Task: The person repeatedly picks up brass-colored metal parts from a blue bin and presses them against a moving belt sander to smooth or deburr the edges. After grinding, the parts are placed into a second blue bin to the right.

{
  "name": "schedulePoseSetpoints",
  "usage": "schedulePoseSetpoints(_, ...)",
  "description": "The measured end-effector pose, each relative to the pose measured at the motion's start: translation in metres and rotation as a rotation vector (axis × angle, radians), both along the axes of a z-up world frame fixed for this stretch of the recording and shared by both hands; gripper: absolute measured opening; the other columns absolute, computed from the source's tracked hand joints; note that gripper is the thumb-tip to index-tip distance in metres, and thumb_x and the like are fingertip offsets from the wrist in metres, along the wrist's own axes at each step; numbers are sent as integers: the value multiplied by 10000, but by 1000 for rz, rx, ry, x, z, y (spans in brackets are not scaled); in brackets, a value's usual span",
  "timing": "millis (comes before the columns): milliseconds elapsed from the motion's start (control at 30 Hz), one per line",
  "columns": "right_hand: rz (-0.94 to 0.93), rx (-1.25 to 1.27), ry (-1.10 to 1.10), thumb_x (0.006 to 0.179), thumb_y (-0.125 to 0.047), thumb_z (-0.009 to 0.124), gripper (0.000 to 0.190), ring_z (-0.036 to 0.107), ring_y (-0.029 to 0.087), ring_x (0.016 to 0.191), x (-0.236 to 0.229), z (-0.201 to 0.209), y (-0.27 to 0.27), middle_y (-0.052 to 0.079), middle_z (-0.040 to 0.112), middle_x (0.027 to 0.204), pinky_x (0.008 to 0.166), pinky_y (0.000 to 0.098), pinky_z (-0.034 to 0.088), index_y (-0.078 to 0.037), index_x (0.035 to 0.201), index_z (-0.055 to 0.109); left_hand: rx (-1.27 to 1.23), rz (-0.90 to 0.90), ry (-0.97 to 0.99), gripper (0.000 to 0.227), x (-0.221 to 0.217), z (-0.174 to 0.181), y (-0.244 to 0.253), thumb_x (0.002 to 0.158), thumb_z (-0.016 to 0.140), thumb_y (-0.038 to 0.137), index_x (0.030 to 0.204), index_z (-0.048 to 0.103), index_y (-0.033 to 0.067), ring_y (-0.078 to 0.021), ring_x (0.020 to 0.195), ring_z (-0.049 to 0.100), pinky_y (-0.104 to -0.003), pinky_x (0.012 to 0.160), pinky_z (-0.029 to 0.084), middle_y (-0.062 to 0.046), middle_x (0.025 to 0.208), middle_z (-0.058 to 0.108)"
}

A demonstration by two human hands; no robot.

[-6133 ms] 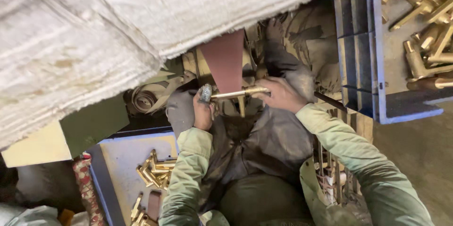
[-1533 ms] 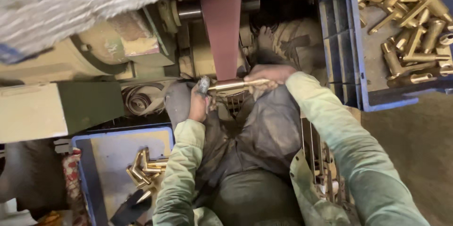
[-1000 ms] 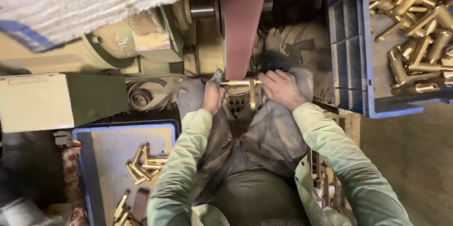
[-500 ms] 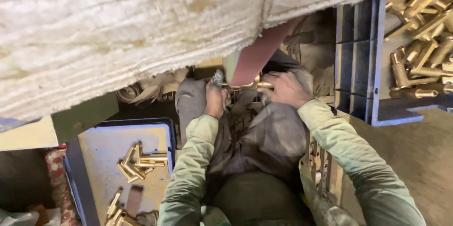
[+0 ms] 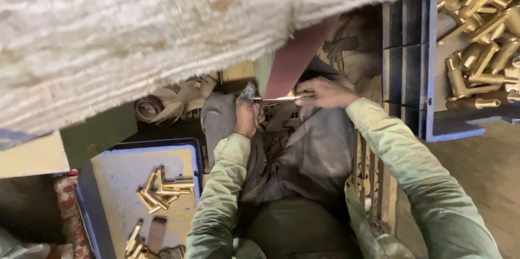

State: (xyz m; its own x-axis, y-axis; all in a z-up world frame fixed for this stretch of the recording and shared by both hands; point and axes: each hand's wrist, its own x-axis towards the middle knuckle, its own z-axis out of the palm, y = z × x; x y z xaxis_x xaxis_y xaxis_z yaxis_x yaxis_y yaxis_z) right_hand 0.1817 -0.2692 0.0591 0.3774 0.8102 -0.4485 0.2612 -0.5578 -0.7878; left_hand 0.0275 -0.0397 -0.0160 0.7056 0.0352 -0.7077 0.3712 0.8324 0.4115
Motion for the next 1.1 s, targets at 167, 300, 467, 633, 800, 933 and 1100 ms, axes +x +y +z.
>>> schedulePoseSetpoints(167, -124, -199, 579, 989, -412, 634, 388, 407, 82, 457, 14, 0, 4, -3, 522, 602, 411, 267, 338, -29, 1008, 698, 96, -14, 49, 208, 4, -4, 4, 999, 470, 339, 891, 548, 179, -151, 409, 399, -328, 378, 291, 10, 533, 426)
schedulePoseSetpoints(300, -139, -155, 895, 1026, -447, 527, 496, 361, 60, 347, 18, 3, 11, -12, 537, 521, 325, 232, 285, -1, 926, 719, -2, -122, 9, 413, 6, -3, 19, 1046, 471, 436, 782, 474, 119, -166, 372, 376, -326, 361, 299, -13, 502, 409)
schedulePoseSetpoints(467, -65, -166, 218, 1003, -382, 598, 316, 470, 96, 472, -18, 10, 6, 0, 602, 646, 443, 269, 412, -90, 978, 718, 273, -321, 55, 239, -10, 13, 36, 997, 438, 282, 1048, 590, 105, -146, 406, 378, -337, 377, 322, 7, 539, 426)
schedulePoseSetpoints(633, -174, 216, -832, 838, -245, 765, 279, 607, 290, 782, -68, 31, 8, 105, 632, 905, 685, 423, 520, -55, 1031, 700, 359, -272, -32, 287, -9, 21, 36, 1006, 440, 233, 1182, 608, 82, -130, 416, 425, -313, 383, 357, 7, 555, 434)
schedulePoseSetpoints(800, -165, 269, -1159, 765, -109, 751, 293, 628, 272, 854, -68, 36, 15, 80, 650, 1007, 759, 418, 524, -65, 1048, 688, 386, -176, -48, 297, -6, 19, 29, 987, 430, 187, 1216, 600, 99, -133, 425, 472, -307, 371, 365, -9, 588, 519)
schedulePoseSetpoints(933, -179, 247, -988, 795, -142, 764, 277, 650, 284, 855, -62, 30, 19, 76, 646, 993, 744, 420, 553, -68, 1050, 686, 351, -125, 17, 300, -12, 5, 25, 968, 446, 170, 1239, 573, 170, -103, 434, 453, -280, 379, 355, 6, 598, 509)
schedulePoseSetpoints(1100, -213, 94, -553, 831, -241, 773, 262, 697, 323, 782, -50, 36, 18, 86, 690, 990, 691, 440, 569, -64, 1014, 711, 348, -116, 32, 221, -16, -7, 20, 1057, 501, 274, 1138, 617, 104, -76, 398, 365, -261, 345, 254, 31, 561, 438)
